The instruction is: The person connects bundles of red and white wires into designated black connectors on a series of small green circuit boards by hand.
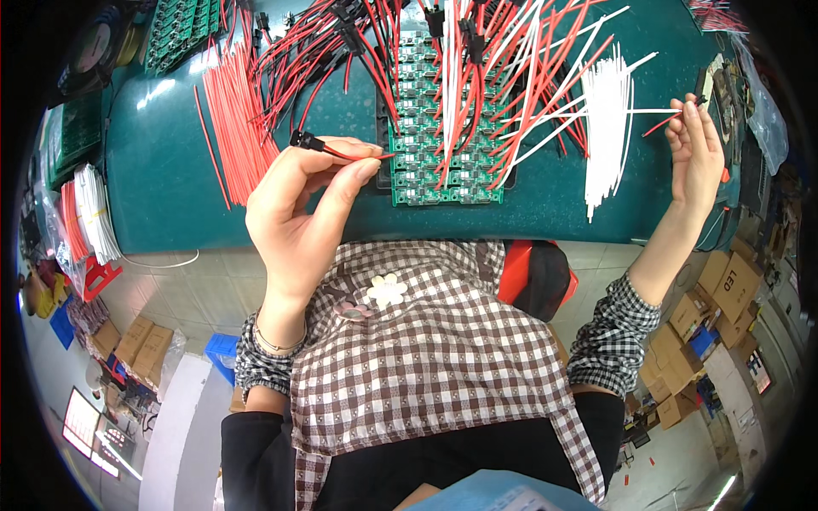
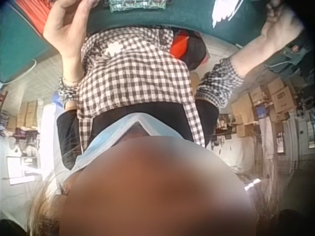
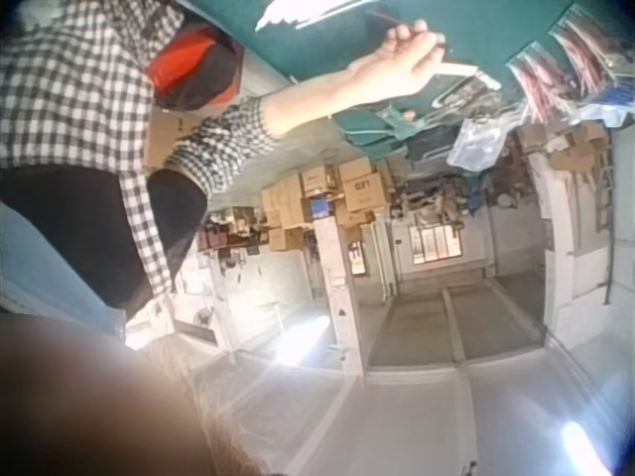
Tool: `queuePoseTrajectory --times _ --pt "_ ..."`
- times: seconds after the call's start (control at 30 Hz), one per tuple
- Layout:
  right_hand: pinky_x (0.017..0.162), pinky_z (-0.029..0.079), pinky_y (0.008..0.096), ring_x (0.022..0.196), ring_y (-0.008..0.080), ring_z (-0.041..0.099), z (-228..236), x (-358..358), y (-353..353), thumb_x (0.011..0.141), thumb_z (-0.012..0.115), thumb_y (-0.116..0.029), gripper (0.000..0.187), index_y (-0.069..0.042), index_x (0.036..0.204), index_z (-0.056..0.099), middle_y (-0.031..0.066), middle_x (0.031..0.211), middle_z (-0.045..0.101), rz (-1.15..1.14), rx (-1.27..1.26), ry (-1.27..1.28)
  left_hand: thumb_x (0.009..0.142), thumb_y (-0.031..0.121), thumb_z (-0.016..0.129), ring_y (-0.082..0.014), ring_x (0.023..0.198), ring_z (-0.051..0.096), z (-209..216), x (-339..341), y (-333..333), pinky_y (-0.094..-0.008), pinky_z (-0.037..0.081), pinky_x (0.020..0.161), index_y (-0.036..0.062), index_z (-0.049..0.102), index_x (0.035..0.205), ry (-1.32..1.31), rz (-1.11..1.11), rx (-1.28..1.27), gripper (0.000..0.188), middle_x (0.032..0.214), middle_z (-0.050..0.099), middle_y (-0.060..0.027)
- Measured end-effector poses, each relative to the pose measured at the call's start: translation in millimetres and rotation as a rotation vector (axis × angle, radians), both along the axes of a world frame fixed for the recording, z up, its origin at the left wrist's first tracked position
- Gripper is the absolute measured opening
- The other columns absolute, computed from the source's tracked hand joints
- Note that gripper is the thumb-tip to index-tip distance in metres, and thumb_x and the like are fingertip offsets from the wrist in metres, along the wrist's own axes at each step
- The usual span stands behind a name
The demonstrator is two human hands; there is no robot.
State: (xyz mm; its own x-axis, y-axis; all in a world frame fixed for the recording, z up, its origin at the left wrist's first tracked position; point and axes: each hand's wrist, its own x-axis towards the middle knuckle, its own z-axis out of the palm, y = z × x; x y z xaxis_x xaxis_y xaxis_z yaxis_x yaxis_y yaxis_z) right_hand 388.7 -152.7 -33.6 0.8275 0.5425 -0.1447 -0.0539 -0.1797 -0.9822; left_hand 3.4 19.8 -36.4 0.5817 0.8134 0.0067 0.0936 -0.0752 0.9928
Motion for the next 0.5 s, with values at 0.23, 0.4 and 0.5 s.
queuePoseTrajectory --times 0.23,0.4,0.5 --pt "0.07 0.053 0.0221 0.076 0.0092 0.063 -3.6 1.5 -18.7 0.092 0.067 -0.013 0.026 0.0 0.113 0.063 0.0119 0.101 0.069 -0.058 0.007 0.04 0.086 -0.01 0.065 -0.0214 0.093 0.068 -1.6 4.6 -1.9 -0.0291 0.057 0.08 -0.0073 0.056 0.089 -0.022 -0.007 0.002 0.01 0.099 0.067 -0.0165" --pt "0.069 0.052 0.022 0.075 0.0089 0.062 -5.6 -1.0 -25.4 0.093 0.066 -0.012 0.026 0.0 0.115 0.062 0.0112 0.1 0.069 -0.099 0.062 0.047 0.085 -0.011 0.065 -0.0212 0.092 0.068 -1.6 3.6 -2.7 -0.029 0.056 0.081 -0.0077 0.059 0.091 -0.045 -0.022 0.046 0.009 0.099 0.067 -0.0161" --pt "0.069 0.052 0.0214 0.075 0.0089 0.061 -6.8 -2.8 -28.1 0.093 0.066 -0.012 0.025 0.0 0.115 0.061 0.0113 0.1 0.069 -0.097 0.076 0.063 0.085 -0.011 0.065 -0.0214 0.093 0.068 -0.7 2.1 -2.9 -0.0292 0.056 0.081 -0.008 0.062 0.095 -0.025 -0.035 0.062 0.011 0.1 0.067 -0.016"
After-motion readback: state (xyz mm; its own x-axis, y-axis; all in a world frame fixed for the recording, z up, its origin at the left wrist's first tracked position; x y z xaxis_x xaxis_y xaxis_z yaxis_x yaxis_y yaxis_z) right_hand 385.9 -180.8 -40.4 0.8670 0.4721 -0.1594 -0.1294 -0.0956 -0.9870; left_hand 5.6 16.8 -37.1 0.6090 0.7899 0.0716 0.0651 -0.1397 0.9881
